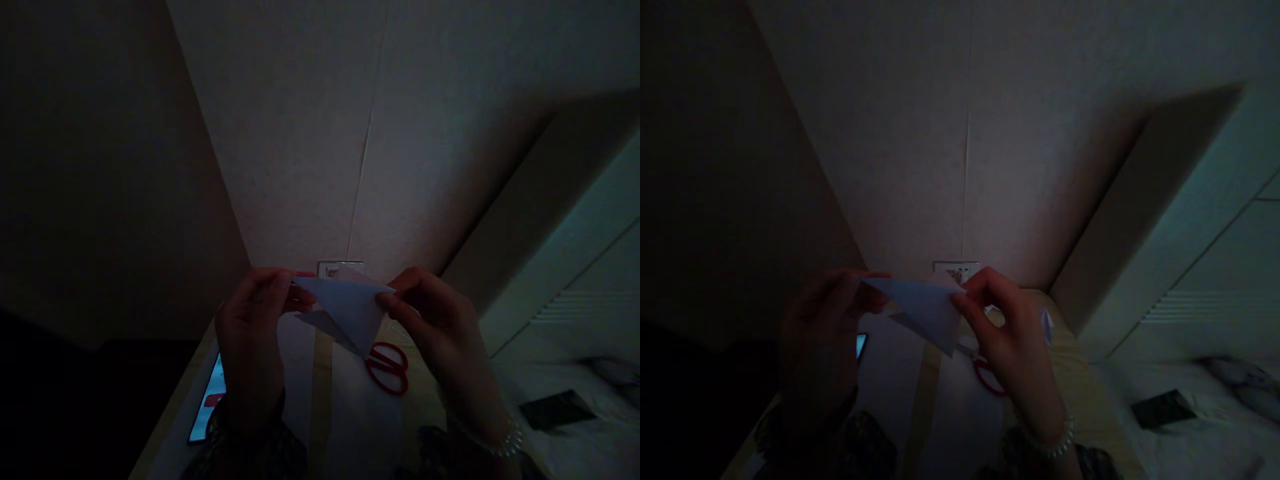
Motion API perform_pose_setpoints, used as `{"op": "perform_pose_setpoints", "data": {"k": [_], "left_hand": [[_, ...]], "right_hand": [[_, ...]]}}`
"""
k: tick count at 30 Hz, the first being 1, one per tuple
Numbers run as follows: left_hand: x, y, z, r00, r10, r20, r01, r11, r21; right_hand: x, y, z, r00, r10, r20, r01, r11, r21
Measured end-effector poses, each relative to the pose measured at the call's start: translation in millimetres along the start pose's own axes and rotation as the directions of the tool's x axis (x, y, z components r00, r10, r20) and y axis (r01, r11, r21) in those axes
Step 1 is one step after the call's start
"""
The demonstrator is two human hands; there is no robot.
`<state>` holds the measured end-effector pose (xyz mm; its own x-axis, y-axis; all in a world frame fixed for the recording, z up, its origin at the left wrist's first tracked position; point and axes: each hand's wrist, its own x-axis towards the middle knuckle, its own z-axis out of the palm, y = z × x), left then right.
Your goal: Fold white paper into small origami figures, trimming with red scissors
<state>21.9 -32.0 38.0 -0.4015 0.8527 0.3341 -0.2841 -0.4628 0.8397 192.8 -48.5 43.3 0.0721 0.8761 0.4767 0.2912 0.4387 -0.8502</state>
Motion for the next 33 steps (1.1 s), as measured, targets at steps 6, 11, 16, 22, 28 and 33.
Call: {"op": "perform_pose_setpoints", "data": {"k": [6, 11, 16, 22, 28, 33], "left_hand": [[0.3, -0.8, -0.3, 1.0, -0.014, -0.004, 0.014, 1.0, -0.003], [1.0, -2.2, -1.4, 1.0, 0.0, 0.004, 0.0, 1.0, -0.01], [1.1, -1.5, -1.9, 1.0, -0.02, 0.02, 0.019, 1.0, 0.011], [1.7, -2.4, -2.4, 0.999, -0.027, 0.047, 0.024, 0.999, 0.048], [3.5, -5.7, -5.2, 0.995, -0.054, 0.085, 0.047, 0.996, 0.074], [9.0, -5.8, -6.3, 0.984, -0.108, 0.144, 0.082, 0.981, 0.176]], "right_hand": [[-0.4, 1.1, 0.1, 1.0, -0.029, -0.004, 0.029, 1.0, 0.001], [-0.8, 0.8, 0.5, 0.996, -0.022, -0.087, 0.024, 0.999, 0.022], [-1.4, -1.9, 0.7, 0.979, -0.004, -0.203, 0.014, 0.999, 0.044], [-1.3, -2.0, 1.1, 0.968, -0.005, -0.252, 0.016, 0.999, 0.039], [-2.1, 0.1, -1.0, 0.963, 0.031, -0.267, -0.01, 0.997, 0.078], [-2.7, 3.9, -1.6, 0.946, 0.07, -0.318, 0.005, 0.973, 0.23]]}}
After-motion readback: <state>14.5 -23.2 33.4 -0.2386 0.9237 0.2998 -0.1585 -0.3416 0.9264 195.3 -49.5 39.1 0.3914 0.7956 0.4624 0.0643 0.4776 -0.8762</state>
